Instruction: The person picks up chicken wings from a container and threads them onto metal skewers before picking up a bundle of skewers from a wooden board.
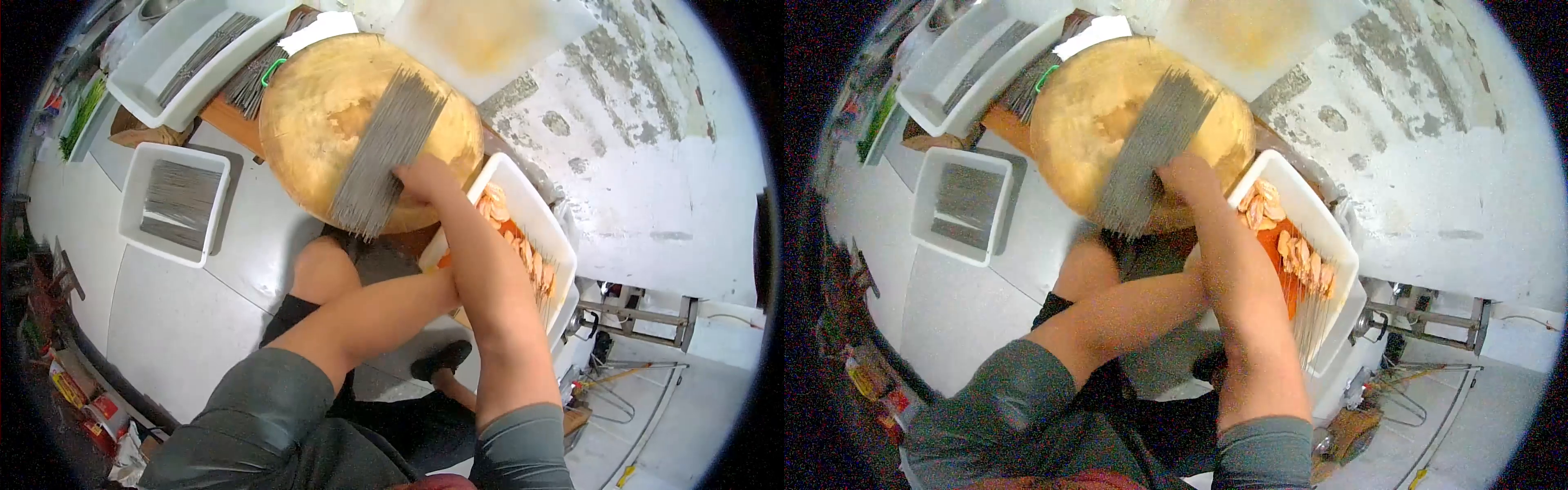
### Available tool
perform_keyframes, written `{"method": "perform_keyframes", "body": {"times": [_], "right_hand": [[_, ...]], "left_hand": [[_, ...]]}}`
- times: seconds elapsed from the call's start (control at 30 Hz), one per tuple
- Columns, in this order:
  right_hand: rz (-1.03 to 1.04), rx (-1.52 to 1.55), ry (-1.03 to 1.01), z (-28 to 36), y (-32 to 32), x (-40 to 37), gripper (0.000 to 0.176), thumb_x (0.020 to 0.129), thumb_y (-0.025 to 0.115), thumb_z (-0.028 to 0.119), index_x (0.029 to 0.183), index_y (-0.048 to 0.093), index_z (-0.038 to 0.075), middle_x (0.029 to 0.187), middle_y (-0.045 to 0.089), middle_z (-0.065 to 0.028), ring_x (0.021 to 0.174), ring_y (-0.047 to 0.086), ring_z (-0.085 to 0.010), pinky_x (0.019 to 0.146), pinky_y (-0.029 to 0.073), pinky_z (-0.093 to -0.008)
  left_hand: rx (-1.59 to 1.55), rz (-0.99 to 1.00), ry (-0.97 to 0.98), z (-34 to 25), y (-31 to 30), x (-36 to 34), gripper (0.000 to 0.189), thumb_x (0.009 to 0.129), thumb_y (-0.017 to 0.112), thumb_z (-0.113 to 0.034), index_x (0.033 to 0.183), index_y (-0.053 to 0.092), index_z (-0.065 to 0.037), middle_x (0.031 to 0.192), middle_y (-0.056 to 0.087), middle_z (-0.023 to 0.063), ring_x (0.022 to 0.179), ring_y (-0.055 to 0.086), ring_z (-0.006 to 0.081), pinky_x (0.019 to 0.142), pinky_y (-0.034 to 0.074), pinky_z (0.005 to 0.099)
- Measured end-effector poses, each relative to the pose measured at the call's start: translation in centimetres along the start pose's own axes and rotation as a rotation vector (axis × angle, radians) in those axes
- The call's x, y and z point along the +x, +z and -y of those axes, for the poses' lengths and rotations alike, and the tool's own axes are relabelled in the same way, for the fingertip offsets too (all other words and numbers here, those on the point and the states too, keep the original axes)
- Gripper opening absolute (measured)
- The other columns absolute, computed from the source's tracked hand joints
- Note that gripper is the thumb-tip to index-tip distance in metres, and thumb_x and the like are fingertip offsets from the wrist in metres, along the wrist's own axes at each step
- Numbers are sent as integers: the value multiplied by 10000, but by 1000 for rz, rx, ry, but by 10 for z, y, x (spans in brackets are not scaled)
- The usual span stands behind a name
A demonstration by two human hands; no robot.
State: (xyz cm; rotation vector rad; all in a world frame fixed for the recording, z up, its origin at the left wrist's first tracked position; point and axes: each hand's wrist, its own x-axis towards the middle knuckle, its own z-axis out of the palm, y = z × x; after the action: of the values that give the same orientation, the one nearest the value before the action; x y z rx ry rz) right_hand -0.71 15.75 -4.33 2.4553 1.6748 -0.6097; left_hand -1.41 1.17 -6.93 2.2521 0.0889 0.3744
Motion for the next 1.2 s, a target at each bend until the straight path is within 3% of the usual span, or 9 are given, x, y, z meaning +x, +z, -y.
{"method": "perform_keyframes", "body": {"times": [0.17,0.3,0.4,0.5,0.6,0.67,1.0,1.03,1.2], "right_hand": [[123,256,133,-9,19,23,310,801,557,234,938,670,-20,967,655,-243,918,636,-377,802,510,-425],[89,353,163,-17,25,28,278,788,563,215,897,683,-12,948,661,-231,891,647,-364,777,511,-425],[-87,183,-40,-29,37,33,180,739,599,144,632,603,-1,678,593,-160,649,606,-280,576,468,-354],[-50,-91,-142,-5,-13,-8,193,764,577,88,590,576,3,578,560,-105,538,571,-204,481,434,-310],[-140,954,291,-6,-29,-27,124,811,555,103,748,572,-3,635,567,-86,525,539,-182,471,417,-301],[-228,1315,428,0,-53,-59,124,840,544,116,848,562,-6,670,568,-73,517,518,-166,466,405,-294],[-578,1742,288,-62,-27,-273,109,916,512,100,990,513,19,701,529,-40,521,476,-112,427,360,-247],[-618,1761,322,-70,-20,-288,105,918,514,101,991,505,26,694,520,-35,519,463,-106,428,348,-241],[-697,1881,382,-110,25,-328,102,912,519,77,995,470,46,681,510,-25,518,445,-86,437,334,-216]], "left_hand": [[-25,-16,-5,5,-8,-7,258,924,490,-271,1046,605,-75,1125,516,113,989,543,269,835,444,396],[-22,-25,-2,7,-11,-17,261,928,493,-290,1014,605,-71,1070,537,120,956,544,271,817,441,398],[-16,-36,19,6,-11,-24,267,931,494,-304,990,605,-68,1028,553,126,931,545,272,803,439,399],[-6,-39,42,2,-11,-25,278,934,496,-318,966,604,-64,986,570,132,907,546,273,789,437,400],[8,-47,45,2,-17,-24,291,937,498,-332,943,604,-61,945,586,138,882,546,274,775,435,401],[22,-54,31,4,-23,-22,302,939,499,-342,927,604,-59,917,597,142,865,547,275,766,433,401],[-277,74,-530,-16,-55,17,323,916,529,-300,1118,567,-51,973,629,107,922,618,258,779,499,356],[-334,-29,-486,-7,-47,20,320,893,573,-267,1099,569,-23,886,629,97,770,625,214,686,513,321],[-796,-88,-581,-24,-50,27,218,879,619,-173,1008,583,-1,853,600,61,684,550,112,567,476,256]]}}
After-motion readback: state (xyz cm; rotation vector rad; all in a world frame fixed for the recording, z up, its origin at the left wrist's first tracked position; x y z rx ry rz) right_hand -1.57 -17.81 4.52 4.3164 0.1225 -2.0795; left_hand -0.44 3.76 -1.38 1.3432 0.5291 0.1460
